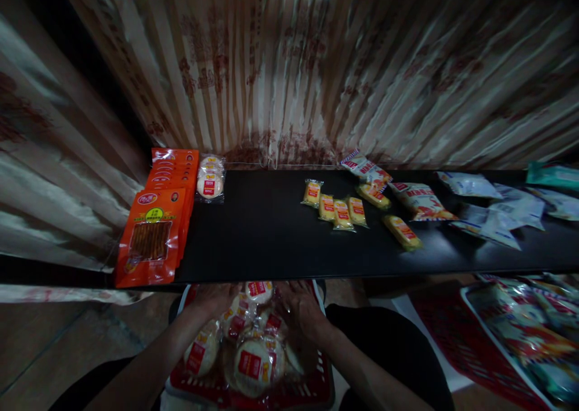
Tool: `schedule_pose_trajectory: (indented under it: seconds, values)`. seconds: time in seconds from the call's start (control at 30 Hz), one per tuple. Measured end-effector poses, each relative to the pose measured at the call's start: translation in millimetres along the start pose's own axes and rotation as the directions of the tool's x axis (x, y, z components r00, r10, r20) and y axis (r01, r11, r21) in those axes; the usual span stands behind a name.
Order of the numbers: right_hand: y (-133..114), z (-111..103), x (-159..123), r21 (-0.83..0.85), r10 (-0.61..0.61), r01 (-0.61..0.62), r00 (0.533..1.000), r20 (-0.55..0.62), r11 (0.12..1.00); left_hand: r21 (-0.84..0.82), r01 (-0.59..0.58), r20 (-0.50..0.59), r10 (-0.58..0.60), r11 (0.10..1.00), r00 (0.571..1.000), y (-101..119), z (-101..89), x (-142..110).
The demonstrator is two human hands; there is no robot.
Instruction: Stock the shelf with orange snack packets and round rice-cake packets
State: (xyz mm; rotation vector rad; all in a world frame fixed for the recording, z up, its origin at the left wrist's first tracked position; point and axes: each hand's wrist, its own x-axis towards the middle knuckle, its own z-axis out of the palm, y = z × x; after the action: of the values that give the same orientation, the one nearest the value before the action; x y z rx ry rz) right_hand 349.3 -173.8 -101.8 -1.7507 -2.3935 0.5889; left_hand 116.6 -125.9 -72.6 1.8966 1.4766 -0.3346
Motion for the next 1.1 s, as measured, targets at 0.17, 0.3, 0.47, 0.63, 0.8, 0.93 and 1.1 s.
schedule_pose_trajectory:
  seconds: [0.17, 0.3, 0.47, 0.63, 0.8, 0.93, 1.1]
  values:
    - [0.0, 0.4, 10.8, 0.023, 0.028, -0.03, 0.997, 0.074, 0.999, 0.007, -0.11, -0.054, 0.11, 0.994, 0.992, 0.3, 12.3, 1.2]
    - [-8.0, -7.7, 17.2, 0.014, 0.076, -0.079, 0.987, 0.139, 0.997, 0.004, -0.189, -0.069, 0.189, 0.982, 0.98, 8.9, 18.1, -2.4]
    - [-17.8, -14.3, 20.4, -0.057, 0.088, -0.079, 0.98, 0.179, 0.995, 0.012, -0.158, -0.085, 0.158, 0.987, 0.984, 20.5, 18.7, -7.7]
    - [-23.4, -15.1, 26.0, -0.037, 0.127, -0.123, 0.981, 0.149, 0.992, 0.016, -0.14, -0.054, 0.14, 0.99, 0.989, 39.0, 19.5, -13.1]
    - [-24.2, -14.5, 29.5, 0.102, 0.063, -0.081, 0.983, 0.171, 0.991, 0.002, -0.195, 0.004, 0.194, 0.981, 0.981, 47.3, 16.4, -14.7]
    - [-25.2, -13.6, 29.3, 0.22, 0.009, -0.043, 0.989, 0.15, 0.975, 0.001, -0.193, 0.017, 0.193, 0.981, 0.981, 49.0, 13.0, -15.3]
    - [-24.6, -12.4, 27.8, 0.301, -0.006, -0.034, 0.991, 0.131, 0.953, 0.013, -0.218, 0.019, 0.218, 0.976, 0.976, 46.0, 13.8, -16.0]
